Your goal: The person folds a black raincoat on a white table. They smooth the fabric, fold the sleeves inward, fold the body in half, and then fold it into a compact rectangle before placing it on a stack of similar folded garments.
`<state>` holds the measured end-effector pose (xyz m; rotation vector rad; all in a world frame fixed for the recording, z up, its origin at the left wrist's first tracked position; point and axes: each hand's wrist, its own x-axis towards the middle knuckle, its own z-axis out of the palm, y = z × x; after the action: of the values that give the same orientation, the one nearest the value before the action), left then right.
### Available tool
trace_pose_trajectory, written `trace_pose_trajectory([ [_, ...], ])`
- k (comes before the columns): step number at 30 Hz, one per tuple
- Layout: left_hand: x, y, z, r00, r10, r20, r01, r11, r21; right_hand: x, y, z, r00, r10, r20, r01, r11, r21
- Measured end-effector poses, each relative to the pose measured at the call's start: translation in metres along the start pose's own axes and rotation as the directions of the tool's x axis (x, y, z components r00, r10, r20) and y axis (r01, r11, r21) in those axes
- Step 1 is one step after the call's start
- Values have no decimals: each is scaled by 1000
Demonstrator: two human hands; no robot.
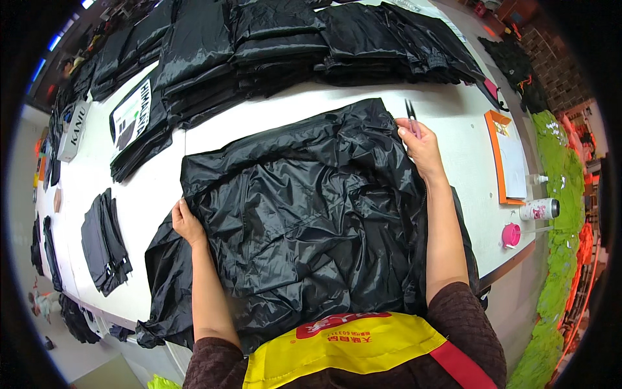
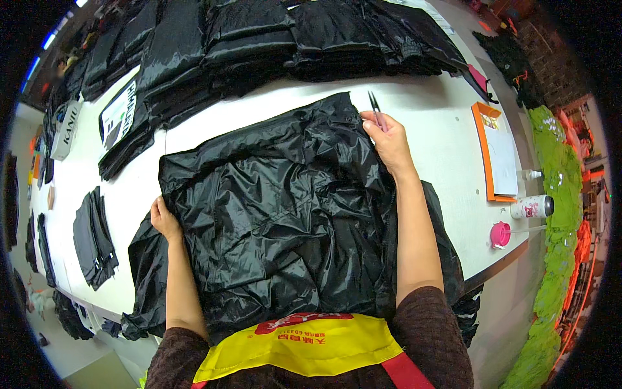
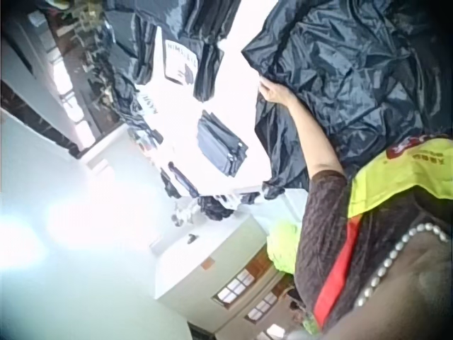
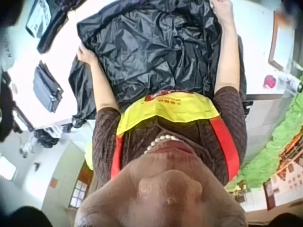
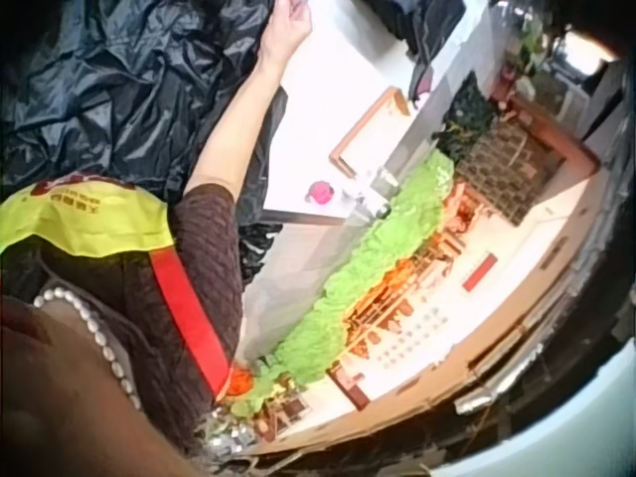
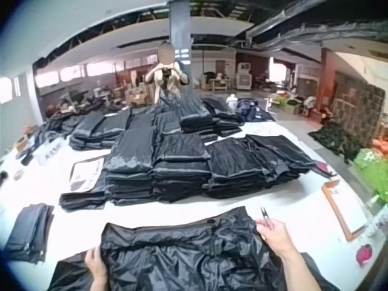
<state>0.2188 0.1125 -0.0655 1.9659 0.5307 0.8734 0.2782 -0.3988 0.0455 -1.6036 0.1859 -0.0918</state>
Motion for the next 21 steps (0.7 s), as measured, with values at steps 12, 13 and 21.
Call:
trace_pose_trajectory([
  [12, 3, -10, 1, 999, -17, 31, 17, 1000, 8, -1, 32, 13, 981, -167, -97, 143, 966, -214],
  [13, 4, -13, 1, 999, -11, 50, 13, 999, -39, 0, 32, 10, 969, -193, -153, 146, 951, -274],
  [21, 42, 4, -122, 862, -173, 477, 139, 985, 106, -81, -14, -112, 961, -219, -167, 49, 733, -678],
])
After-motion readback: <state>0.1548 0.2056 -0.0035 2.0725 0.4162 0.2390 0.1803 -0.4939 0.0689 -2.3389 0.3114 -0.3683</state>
